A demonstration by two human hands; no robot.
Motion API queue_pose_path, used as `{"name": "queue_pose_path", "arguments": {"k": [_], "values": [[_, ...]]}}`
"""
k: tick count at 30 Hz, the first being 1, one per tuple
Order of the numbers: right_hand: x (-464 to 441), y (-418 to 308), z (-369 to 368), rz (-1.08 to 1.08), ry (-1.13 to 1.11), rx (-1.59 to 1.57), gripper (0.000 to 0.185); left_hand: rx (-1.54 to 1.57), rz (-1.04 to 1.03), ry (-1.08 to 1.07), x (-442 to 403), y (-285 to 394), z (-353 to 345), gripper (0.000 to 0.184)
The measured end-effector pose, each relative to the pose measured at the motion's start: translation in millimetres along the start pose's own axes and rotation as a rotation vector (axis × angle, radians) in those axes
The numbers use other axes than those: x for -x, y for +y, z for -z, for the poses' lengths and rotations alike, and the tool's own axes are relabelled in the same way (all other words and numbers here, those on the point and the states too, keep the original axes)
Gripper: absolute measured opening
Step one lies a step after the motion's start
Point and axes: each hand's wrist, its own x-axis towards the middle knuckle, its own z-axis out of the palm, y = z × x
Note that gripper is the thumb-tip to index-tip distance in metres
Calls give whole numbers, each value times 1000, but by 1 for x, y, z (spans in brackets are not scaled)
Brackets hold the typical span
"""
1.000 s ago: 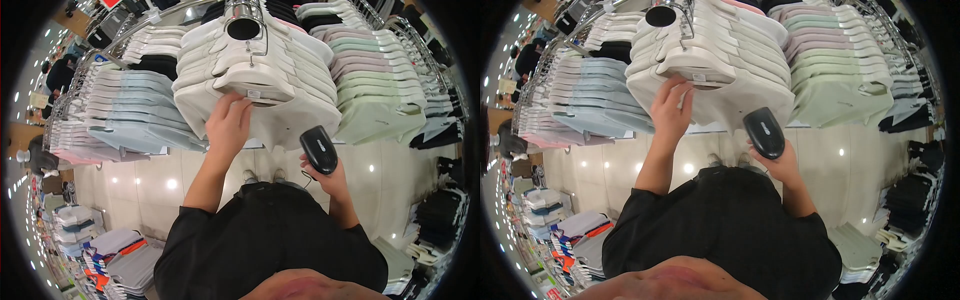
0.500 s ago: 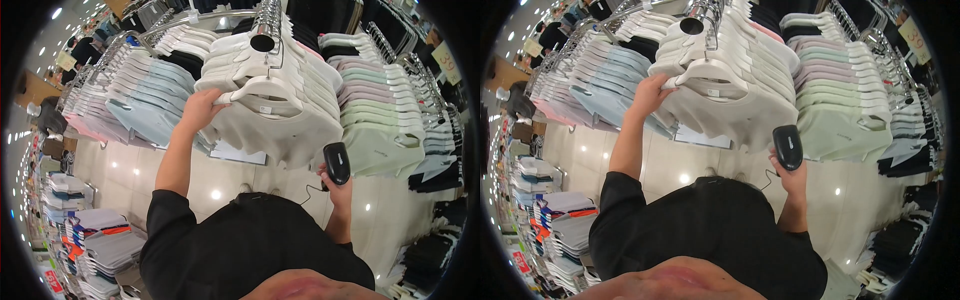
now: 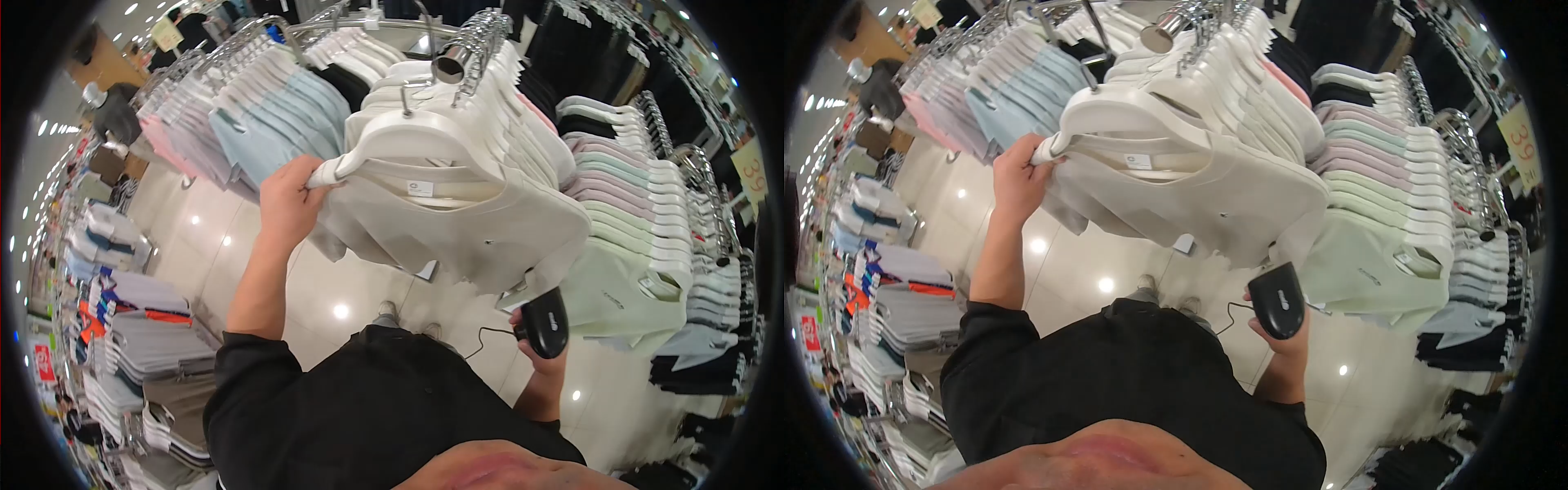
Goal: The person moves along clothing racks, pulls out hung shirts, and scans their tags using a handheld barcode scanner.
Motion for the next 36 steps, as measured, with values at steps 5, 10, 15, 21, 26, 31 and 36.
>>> {"name": "queue_pose_path", "arguments": {"k": [5, 10, 15, 21, 26, 31, 36], "values": [[-29, -36, 39, 302, -208, 637, 75, -21, 165, -60, 21, 7, 56, 24], [-76, -129, -47, 575, -210, 666, 91, -73, 209, -74, 18, 25, 114, 27], [-117, -175, -112, 664, -506, 907, 95, -119, 104, -48, 28, 16, 158, 32], [-122, -148, -165, 321, -687, 940, 97, -109, 163, -119, 56, -19, 206, 35], [-96, -126, -224, 400, -559, 918, 100, -51, 159, -174, 84, -66, 245, 37], [-64, -125, -254, 438, -505, 988, 98, 70, 63, -117, 115, -99, 271, 39], [-42, -134, -261, 350, -394, 865, 90, 176, 75, 66, 155, -138, 292, 35]]}}
